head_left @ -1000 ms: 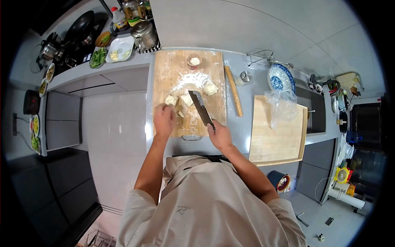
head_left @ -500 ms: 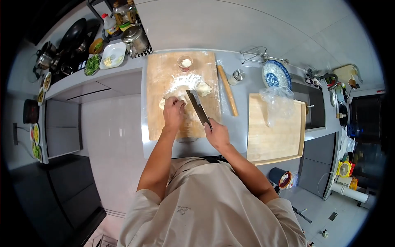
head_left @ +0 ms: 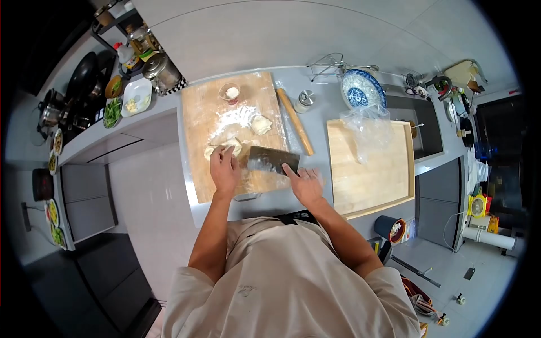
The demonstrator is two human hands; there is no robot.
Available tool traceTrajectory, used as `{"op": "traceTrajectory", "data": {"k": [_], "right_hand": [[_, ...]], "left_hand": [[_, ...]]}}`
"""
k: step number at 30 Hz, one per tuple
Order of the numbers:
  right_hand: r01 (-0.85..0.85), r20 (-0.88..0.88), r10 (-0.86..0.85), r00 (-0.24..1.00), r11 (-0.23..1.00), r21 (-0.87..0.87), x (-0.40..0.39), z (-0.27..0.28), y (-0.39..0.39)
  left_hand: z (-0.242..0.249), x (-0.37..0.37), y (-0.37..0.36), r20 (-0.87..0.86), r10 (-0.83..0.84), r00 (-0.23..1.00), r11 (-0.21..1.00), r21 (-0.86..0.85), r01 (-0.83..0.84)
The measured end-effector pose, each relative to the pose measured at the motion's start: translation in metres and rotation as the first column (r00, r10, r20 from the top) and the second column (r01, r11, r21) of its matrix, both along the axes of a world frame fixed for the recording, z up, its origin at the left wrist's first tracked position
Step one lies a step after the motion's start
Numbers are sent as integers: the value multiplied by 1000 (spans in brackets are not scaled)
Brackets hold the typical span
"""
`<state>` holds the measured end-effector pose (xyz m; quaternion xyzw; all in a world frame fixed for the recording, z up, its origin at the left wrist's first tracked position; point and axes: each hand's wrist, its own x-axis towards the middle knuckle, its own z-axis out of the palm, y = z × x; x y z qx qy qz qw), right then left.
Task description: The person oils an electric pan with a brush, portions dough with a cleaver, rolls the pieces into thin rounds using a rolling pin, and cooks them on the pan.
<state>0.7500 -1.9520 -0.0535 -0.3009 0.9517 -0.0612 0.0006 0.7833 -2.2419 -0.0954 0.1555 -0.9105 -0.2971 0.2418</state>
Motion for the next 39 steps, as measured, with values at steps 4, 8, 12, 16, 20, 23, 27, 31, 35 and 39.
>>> {"op": "traceTrajectory", "data": {"k": [4, 8, 12, 16, 20, 23, 27, 31, 35, 39], "right_hand": [[-10, -1, 10, 1000, 1000, -16, -5, -19, 10], [-36, 170, 43, 984, 998, -43, -14, -21, 9], [-61, 158, 54, 986, 997, 39, -22, -6, 4], [61, 120, -45, 992, 989, -136, -41, -2, 9], [295, 292, -133, 947, 719, -629, -93, 42, 23], [357, 368, -90, 925, 528, -770, -149, 57, 53], [356, 336, -140, 931, 538, -764, -236, 78, 118], [403, 238, -333, 912, 627, -667, -312, 73, 174], [402, 276, -293, 915, 697, -594, -350, 28, 208], [275, 124, -260, 958, 701, -658, -335, 12, 209]], "left_hand": [[0, -27, 10, -15, -137, 990, 990, -45, 136], [9, -74, 28, 64, -234, 970, 972, 5, 234], [9, -123, 38, 244, -212, 946, 977, 16, 214], [2, -136, 41, 291, -249, 924, 968, 107, 227], [47, -139, 110, 49, -356, 933, 836, 464, 294], [57, -179, 159, -9, -463, 886, 724, 572, 384], [73, -269, 224, -139, -609, 781, 723, 307, 619], [75, -343, 296, -196, -608, 769, 664, 405, 628], [47, -358, 325, -63, -570, 819, 715, 453, 532], [50, -317, 313, -19, -575, 818, 746, 400, 533]]}}
